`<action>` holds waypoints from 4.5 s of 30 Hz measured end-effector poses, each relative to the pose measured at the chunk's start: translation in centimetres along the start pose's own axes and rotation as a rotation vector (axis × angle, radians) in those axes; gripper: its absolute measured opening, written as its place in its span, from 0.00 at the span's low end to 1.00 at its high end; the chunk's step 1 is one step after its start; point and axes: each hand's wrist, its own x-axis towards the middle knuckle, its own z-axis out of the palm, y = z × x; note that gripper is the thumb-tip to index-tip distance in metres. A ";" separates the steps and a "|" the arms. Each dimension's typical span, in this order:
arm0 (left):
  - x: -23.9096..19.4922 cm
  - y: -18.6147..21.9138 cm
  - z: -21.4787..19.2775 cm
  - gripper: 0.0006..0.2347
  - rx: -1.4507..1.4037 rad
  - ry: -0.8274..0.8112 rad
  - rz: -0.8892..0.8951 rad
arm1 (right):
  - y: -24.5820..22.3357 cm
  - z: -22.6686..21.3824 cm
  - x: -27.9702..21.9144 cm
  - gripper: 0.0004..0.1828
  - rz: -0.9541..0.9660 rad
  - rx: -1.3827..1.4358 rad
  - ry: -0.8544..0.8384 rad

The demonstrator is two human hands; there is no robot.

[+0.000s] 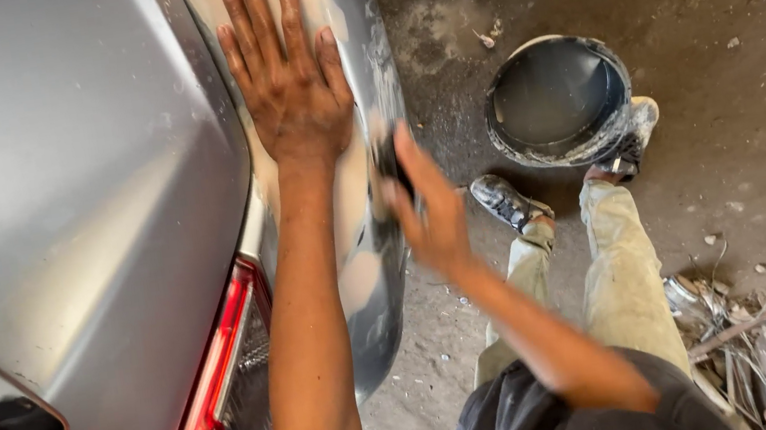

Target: The person sands the rear bumper of a silver car using a sanding block, repeatedly dipping it into a bucket of water. They work on the lower section near the taillight and the side edge, smoothing the surface.

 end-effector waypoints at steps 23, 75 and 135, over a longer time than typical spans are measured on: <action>-0.5 -0.1 0.2 0.23 -0.039 0.044 0.025 | 0.1 0.0 -2.3 0.30 -0.003 0.081 -0.014; 0.1 0.0 -0.2 0.23 -0.048 0.051 0.027 | 7.1 0.3 -3.3 0.30 -0.102 -0.116 -0.098; 0.7 -1.1 -2.1 0.25 -0.246 0.060 0.023 | 1.5 -0.2 7.0 0.26 0.179 -0.027 -0.122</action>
